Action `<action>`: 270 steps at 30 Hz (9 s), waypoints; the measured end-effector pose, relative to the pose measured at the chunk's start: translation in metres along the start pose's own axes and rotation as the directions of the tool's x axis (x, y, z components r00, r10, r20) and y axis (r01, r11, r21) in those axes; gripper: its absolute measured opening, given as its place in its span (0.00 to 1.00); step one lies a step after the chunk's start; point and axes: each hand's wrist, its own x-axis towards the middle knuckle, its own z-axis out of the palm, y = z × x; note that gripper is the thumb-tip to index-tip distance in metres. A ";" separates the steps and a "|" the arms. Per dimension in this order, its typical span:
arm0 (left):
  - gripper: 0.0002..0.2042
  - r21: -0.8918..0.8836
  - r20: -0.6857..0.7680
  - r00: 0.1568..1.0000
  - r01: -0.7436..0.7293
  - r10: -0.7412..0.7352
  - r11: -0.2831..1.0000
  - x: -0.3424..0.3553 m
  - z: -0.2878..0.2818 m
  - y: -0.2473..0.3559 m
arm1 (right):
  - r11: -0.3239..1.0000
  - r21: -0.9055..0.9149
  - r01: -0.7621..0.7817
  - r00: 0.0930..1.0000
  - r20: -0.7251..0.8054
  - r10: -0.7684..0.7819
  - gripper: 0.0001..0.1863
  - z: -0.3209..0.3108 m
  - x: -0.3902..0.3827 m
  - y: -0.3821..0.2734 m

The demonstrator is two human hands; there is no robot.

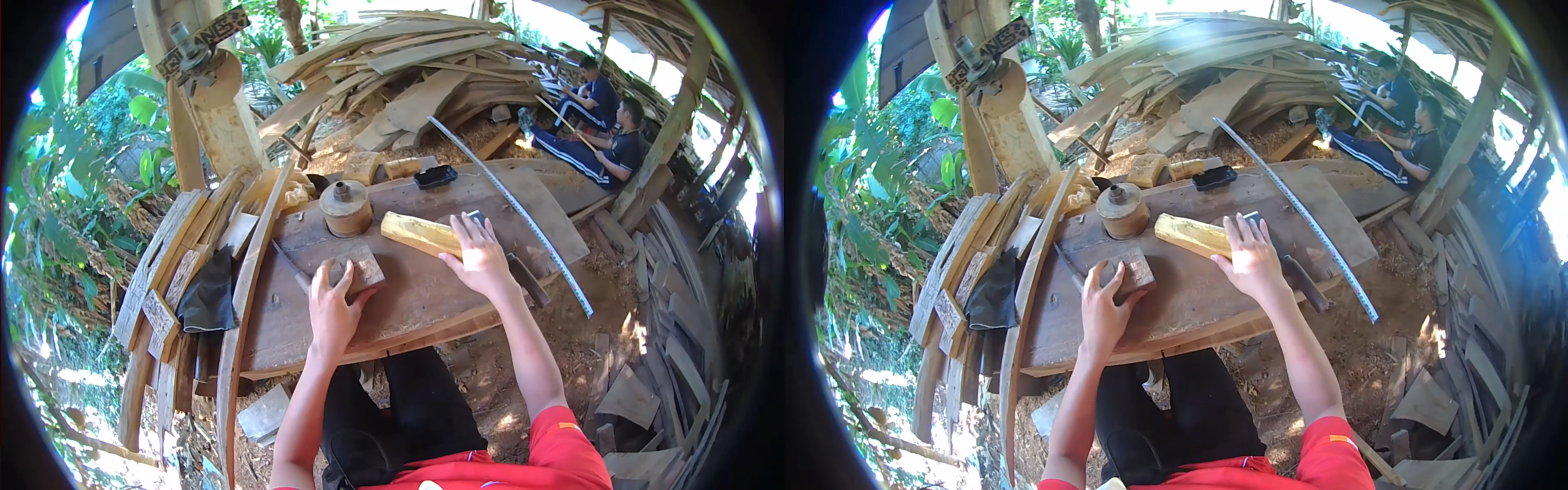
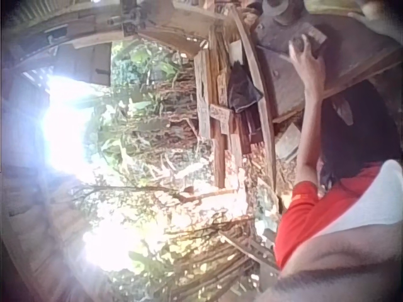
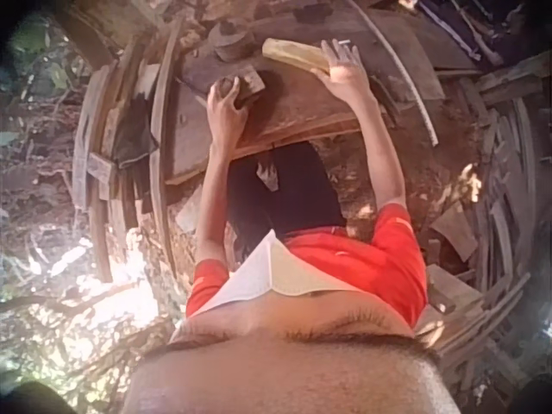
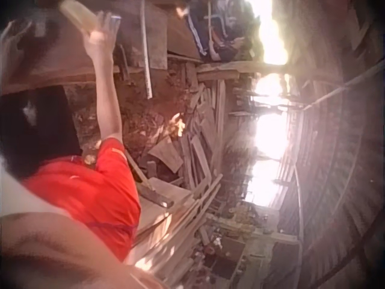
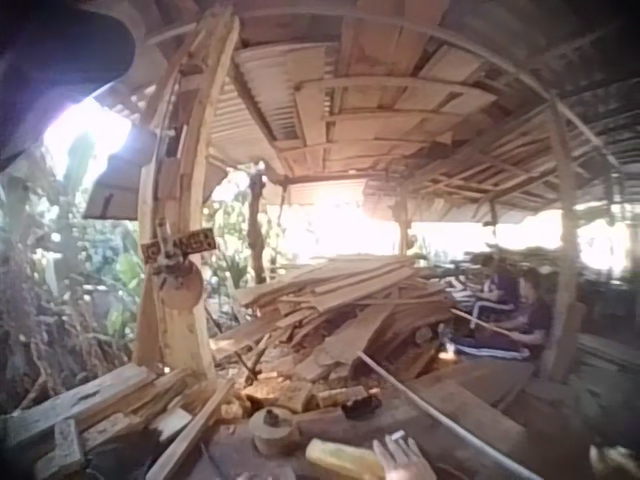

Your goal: The person uses a round wooden tool to repeatedly press and rub the surface of a rectangular wooden block. They rotate the block to work on different sides and occasionally inspect the surface. The task continues throughout the clip without a visible final state.

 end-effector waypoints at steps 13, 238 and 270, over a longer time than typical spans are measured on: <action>0.31 0.124 -0.016 1.000 -0.006 0.008 0.992 0.034 0.023 -0.010 | 0.992 -0.124 0.037 0.994 -0.093 -0.049 0.38 0.008 0.014 -0.017; 0.16 -0.502 -0.053 0.996 0.033 -0.068 0.864 0.093 -0.086 0.056 | 0.412 0.911 0.031 0.835 -0.250 0.490 0.28 0.032 -0.233 -0.134; 0.22 -0.379 -0.081 0.552 -0.788 0.830 0.486 0.045 -0.018 0.083 | 0.091 0.980 -0.175 0.794 0.086 0.602 0.21 0.033 -0.244 -0.126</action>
